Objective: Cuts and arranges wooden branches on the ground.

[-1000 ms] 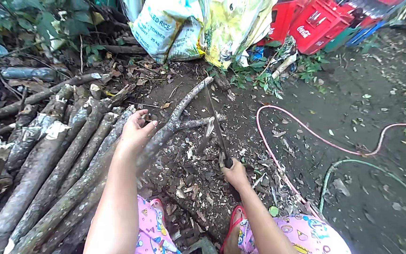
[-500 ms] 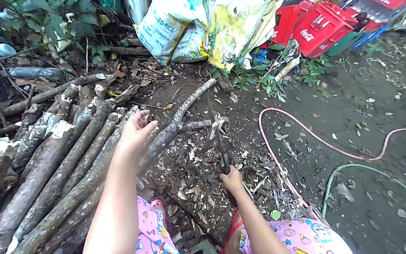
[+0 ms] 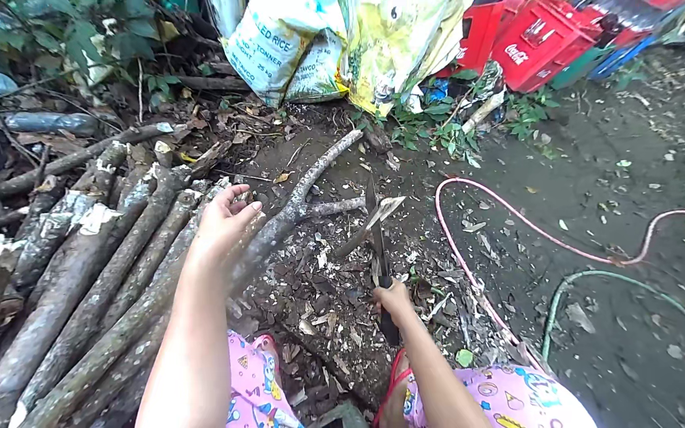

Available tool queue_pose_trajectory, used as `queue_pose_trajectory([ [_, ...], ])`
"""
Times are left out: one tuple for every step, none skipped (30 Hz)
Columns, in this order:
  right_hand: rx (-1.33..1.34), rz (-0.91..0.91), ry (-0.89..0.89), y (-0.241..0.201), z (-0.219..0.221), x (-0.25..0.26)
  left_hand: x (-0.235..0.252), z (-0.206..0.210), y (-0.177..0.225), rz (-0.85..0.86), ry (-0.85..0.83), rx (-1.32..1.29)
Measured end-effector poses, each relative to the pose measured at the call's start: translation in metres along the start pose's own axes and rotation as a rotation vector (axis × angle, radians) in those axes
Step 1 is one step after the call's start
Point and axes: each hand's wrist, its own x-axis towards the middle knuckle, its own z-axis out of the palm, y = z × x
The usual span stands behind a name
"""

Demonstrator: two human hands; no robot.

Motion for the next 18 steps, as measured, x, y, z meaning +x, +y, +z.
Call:
queue_pose_trajectory([
  [0.070, -0.033, -0.001, -0.009, -0.006, -0.009, -0.001, -0.001, -0.001, 0.000, 0.001, 0.000],
  [0.123, -0.085, 0.016, -0.016, -0.011, -0.018, 0.000, -0.003, -0.003, 0.005, 0.003, 0.004],
  [0.148, -0.156, 0.048, -0.021, -0.013, -0.028, 0.001, -0.005, -0.006, 0.011, 0.010, 0.000],
  [0.147, -0.238, 0.093, -0.023, -0.013, -0.037, 0.002, -0.006, -0.009, 0.015, 0.014, -0.007],
  [0.109, -0.311, 0.143, -0.023, -0.010, -0.043, 0.003, -0.008, -0.011, 0.014, 0.018, -0.019],
  [0.048, -0.352, 0.181, -0.020, -0.004, -0.047, 0.005, -0.009, -0.011, 0.014, 0.022, -0.030],
  [-0.026, -0.348, 0.190, -0.013, 0.006, -0.047, 0.006, -0.009, -0.011, 0.017, 0.024, -0.032],
  [-0.133, -0.290, 0.161, 0.000, 0.016, -0.042, 0.008, -0.008, -0.010, 0.022, 0.022, -0.030],
  [-0.269, -0.169, 0.085, 0.015, 0.025, -0.030, 0.008, -0.007, -0.008, 0.021, 0.017, -0.024],
  [-0.395, -0.035, -0.022, 0.030, 0.033, -0.015, 0.006, -0.004, -0.006, 0.021, 0.008, -0.017],
  [-0.476, 0.053, -0.101, 0.043, 0.038, -0.002, 0.006, -0.002, -0.004, 0.021, 0.000, -0.007],
  [-0.498, 0.087, -0.137, 0.051, 0.040, 0.005, 0.006, -0.001, -0.003, 0.020, -0.007, 0.004],
  [-0.489, 0.089, -0.146, 0.050, 0.039, 0.008, 0.006, -0.001, -0.001, 0.017, -0.015, 0.016],
  [-0.466, 0.071, -0.139, 0.045, 0.034, 0.008, 0.005, -0.001, -0.002, 0.015, -0.018, 0.022],
  [-0.419, 0.041, -0.129, 0.039, 0.029, 0.005, 0.004, -0.002, -0.004, 0.014, -0.019, 0.026],
  [-0.360, 0.010, -0.118, 0.032, 0.025, 0.001, 0.003, -0.003, -0.006, 0.014, -0.018, 0.025],
  [-0.303, -0.020, -0.106, 0.025, 0.022, -0.005, 0.004, -0.004, -0.009, 0.018, -0.015, 0.013],
  [-0.265, -0.064, -0.082, 0.018, 0.019, -0.014, 0.006, -0.005, -0.010, 0.022, -0.007, -0.004],
])
